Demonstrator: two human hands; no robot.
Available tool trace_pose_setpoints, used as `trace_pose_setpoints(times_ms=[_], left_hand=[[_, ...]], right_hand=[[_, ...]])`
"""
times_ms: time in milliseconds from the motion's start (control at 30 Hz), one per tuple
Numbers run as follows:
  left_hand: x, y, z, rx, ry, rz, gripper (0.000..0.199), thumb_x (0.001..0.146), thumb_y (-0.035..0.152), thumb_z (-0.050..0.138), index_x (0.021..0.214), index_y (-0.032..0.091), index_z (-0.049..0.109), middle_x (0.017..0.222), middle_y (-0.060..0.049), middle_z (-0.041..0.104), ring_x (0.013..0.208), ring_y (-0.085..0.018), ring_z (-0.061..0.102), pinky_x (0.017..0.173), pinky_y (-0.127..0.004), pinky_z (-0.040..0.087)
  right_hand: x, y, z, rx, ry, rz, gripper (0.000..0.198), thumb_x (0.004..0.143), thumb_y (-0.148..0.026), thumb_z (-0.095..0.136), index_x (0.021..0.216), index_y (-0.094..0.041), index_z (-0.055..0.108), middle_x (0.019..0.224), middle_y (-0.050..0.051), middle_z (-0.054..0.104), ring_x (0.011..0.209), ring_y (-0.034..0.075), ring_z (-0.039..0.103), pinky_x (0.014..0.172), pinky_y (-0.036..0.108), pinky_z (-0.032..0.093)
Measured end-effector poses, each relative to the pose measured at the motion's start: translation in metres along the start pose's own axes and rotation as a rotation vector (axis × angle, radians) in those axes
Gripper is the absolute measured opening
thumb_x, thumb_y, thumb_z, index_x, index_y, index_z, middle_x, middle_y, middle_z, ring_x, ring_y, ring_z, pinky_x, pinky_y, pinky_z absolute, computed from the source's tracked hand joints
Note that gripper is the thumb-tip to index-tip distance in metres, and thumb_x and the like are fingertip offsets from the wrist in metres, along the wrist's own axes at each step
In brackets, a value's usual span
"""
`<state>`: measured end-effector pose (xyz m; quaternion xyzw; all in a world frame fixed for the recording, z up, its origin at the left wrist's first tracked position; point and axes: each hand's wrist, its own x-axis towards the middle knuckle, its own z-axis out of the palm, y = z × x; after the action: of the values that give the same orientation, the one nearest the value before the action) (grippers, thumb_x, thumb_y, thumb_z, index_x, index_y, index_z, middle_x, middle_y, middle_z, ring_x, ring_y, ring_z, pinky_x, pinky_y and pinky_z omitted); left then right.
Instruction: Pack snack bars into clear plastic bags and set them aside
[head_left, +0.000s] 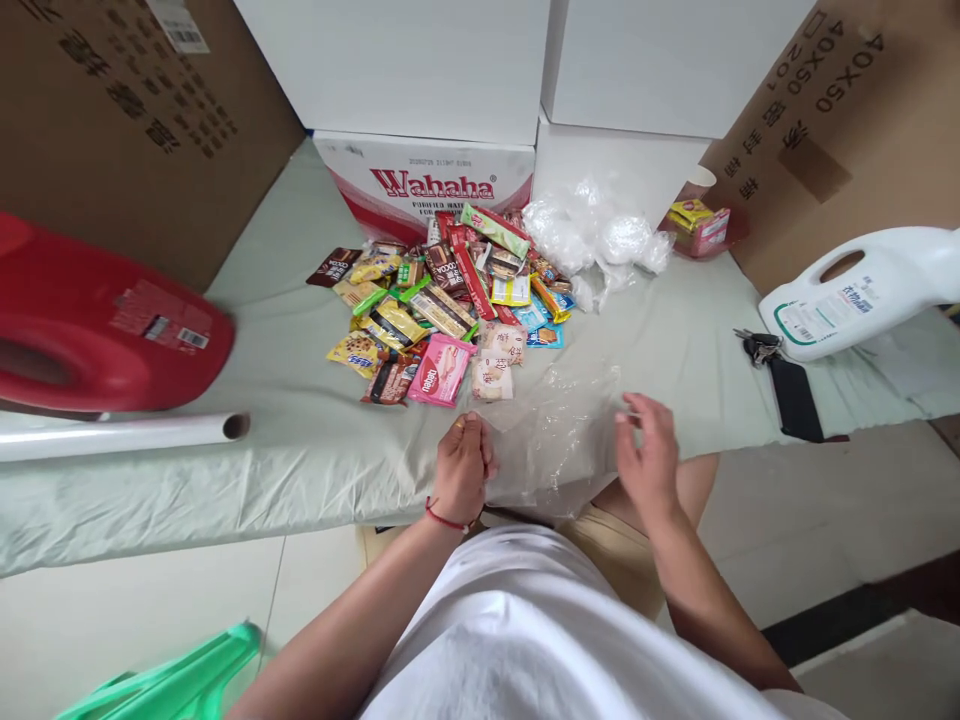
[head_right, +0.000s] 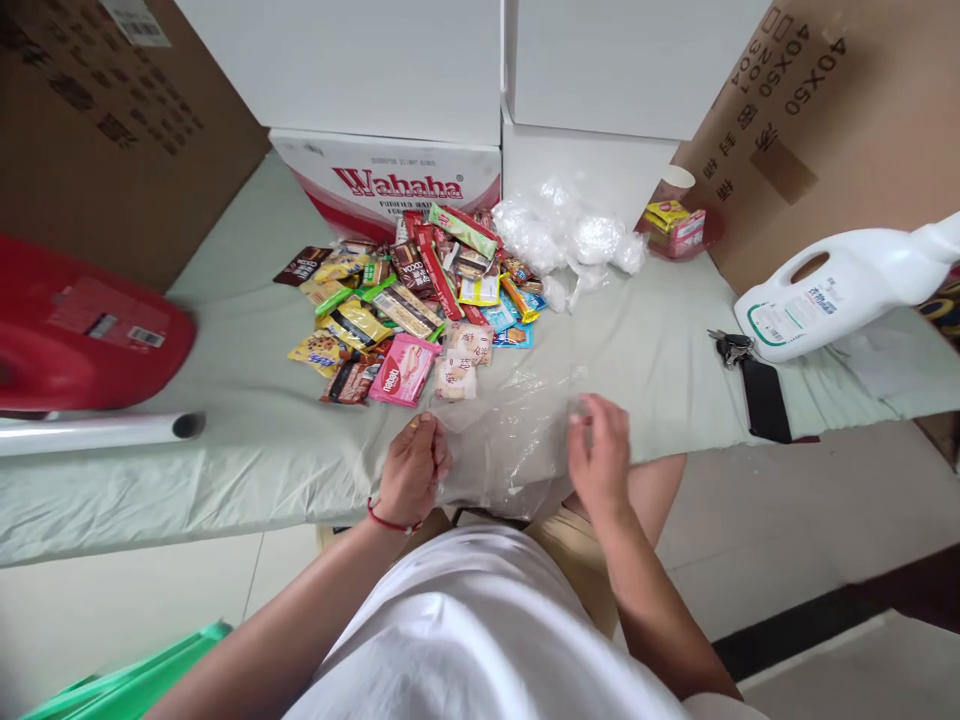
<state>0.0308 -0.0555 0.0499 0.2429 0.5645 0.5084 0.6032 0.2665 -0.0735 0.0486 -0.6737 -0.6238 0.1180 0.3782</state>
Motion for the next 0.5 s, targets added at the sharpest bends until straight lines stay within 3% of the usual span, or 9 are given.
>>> trace_pose_setpoints(times_ms=[100, 200, 300, 400, 500], left_hand=[[0.003, 0.002, -0.008, 0.038, 0.000, 0.004, 0.039, 0.088, 0.058, 0.063, 0.075, 0.024, 0.051, 0.047, 0.010, 0.038, 0.036, -0.008, 0.033, 0.037, -0.022, 0.027], [0.007, 0.004, -0.022, 0.093, 0.036, 0.002, 0.038, 0.087, 0.056, 0.064, 0.074, 0.024, 0.049, 0.046, 0.010, 0.037, 0.035, -0.008, 0.034, 0.036, -0.022, 0.028], [0.008, 0.004, -0.035, 0.161, 0.052, -0.026, 0.039, 0.087, 0.057, 0.064, 0.074, 0.024, 0.048, 0.045, 0.011, 0.038, 0.034, -0.008, 0.034, 0.035, -0.021, 0.026], [0.003, 0.002, -0.038, 0.202, 0.021, -0.054, 0.042, 0.086, 0.061, 0.063, 0.074, 0.024, 0.047, 0.043, 0.011, 0.037, 0.033, -0.008, 0.034, 0.035, -0.020, 0.026], [-0.006, -0.004, -0.033, 0.208, -0.034, -0.056, 0.048, 0.085, 0.068, 0.061, 0.074, 0.025, 0.045, 0.043, 0.011, 0.038, 0.034, -0.008, 0.035, 0.035, -0.020, 0.027]], right_hand=[[-0.029, -0.010, 0.015, -0.120, -0.287, -0.250, 0.060, 0.104, -0.040, 0.049, 0.160, -0.022, 0.039, 0.160, 0.018, 0.047, 0.148, 0.036, 0.040, 0.120, 0.060, 0.040], [-0.043, 0.006, 0.018, -0.239, -0.410, -0.254, 0.070, 0.103, -0.044, 0.050, 0.165, -0.018, 0.030, 0.167, 0.019, 0.036, 0.155, 0.038, 0.031, 0.122, 0.063, 0.036], [-0.038, 0.029, -0.003, -0.258, -0.483, -0.229, 0.063, 0.104, -0.047, 0.050, 0.160, -0.021, 0.042, 0.166, 0.017, 0.038, 0.153, 0.038, 0.035, 0.120, 0.063, 0.038], [-0.018, 0.028, -0.032, -0.213, -0.427, -0.220, 0.044, 0.103, -0.045, 0.052, 0.140, -0.025, 0.065, 0.153, 0.016, 0.053, 0.140, 0.037, 0.050, 0.112, 0.059, 0.048], [0.008, -0.002, -0.041, -0.112, -0.310, -0.247, 0.032, 0.103, -0.036, 0.051, 0.127, -0.028, 0.071, 0.133, 0.014, 0.065, 0.121, 0.032, 0.061, 0.103, 0.051, 0.054]])
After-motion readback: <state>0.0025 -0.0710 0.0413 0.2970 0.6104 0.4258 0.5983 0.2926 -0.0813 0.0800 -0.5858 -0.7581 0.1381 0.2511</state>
